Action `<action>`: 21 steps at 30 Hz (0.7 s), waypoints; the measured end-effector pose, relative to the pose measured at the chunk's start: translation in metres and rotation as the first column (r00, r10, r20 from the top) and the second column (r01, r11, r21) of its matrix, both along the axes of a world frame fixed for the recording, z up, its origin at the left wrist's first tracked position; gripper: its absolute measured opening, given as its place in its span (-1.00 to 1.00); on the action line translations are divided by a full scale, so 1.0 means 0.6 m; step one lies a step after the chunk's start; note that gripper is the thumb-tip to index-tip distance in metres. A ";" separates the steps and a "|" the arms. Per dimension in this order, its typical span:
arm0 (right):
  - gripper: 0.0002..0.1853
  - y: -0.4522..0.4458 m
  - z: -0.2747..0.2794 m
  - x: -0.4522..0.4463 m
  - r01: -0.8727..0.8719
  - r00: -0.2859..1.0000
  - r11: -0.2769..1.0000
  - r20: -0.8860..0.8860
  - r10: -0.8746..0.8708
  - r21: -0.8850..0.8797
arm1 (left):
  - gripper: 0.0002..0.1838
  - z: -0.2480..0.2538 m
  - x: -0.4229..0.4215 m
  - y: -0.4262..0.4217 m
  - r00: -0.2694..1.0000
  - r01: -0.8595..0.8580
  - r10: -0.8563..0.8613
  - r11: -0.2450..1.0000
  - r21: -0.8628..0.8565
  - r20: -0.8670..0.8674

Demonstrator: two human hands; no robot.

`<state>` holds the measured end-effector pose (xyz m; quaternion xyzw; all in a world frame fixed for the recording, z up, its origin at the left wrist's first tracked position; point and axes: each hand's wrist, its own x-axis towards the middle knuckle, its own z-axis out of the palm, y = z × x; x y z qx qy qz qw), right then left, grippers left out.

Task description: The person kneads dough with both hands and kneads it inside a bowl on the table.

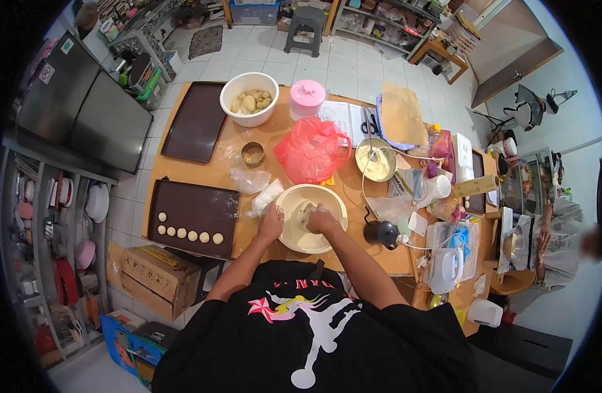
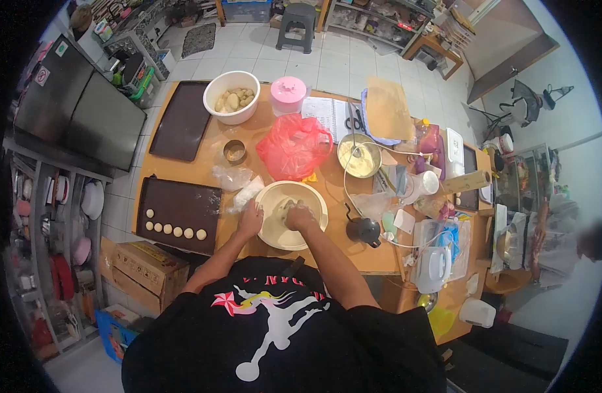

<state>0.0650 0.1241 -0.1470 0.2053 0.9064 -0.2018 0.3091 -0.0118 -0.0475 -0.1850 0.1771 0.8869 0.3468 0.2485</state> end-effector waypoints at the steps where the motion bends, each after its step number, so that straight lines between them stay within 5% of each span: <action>1: -0.44 0.004 -0.011 -0.007 -0.015 1.000 1.000 0.023 0.016 -0.010 | -0.66 0.000 0.001 0.000 1.000 0.000 0.001 1.000 0.016 -0.014; 9: -0.36 0.001 0.003 -0.006 0.046 0.997 0.999 -0.056 -0.048 -0.028 | -0.66 -0.014 0.002 -0.003 0.999 -0.005 0.008 0.995 0.105 -0.032; 12: -0.39 -0.009 -0.033 0.037 0.130 0.923 0.991 -0.368 -0.112 0.024 | -0.65 -0.010 0.004 0.000 1.000 -0.020 0.020 0.999 -0.035 0.002; 15: -0.42 -0.029 -0.033 0.071 0.204 0.844 0.977 -0.496 -0.205 -0.056 | -0.64 -0.008 0.004 -0.002 1.000 -0.002 0.002 1.000 0.013 -0.025; 19: -0.52 -0.044 -0.031 0.093 0.087 0.809 0.961 -0.582 0.087 0.264 | -0.63 -0.017 0.002 -0.004 1.000 -0.008 0.009 0.999 0.039 -0.027; 21: -0.55 -0.037 -0.034 0.084 0.176 0.734 0.966 -0.679 -0.001 0.188 | -0.64 -0.014 0.004 -0.004 0.997 -0.003 0.006 0.999 0.042 -0.082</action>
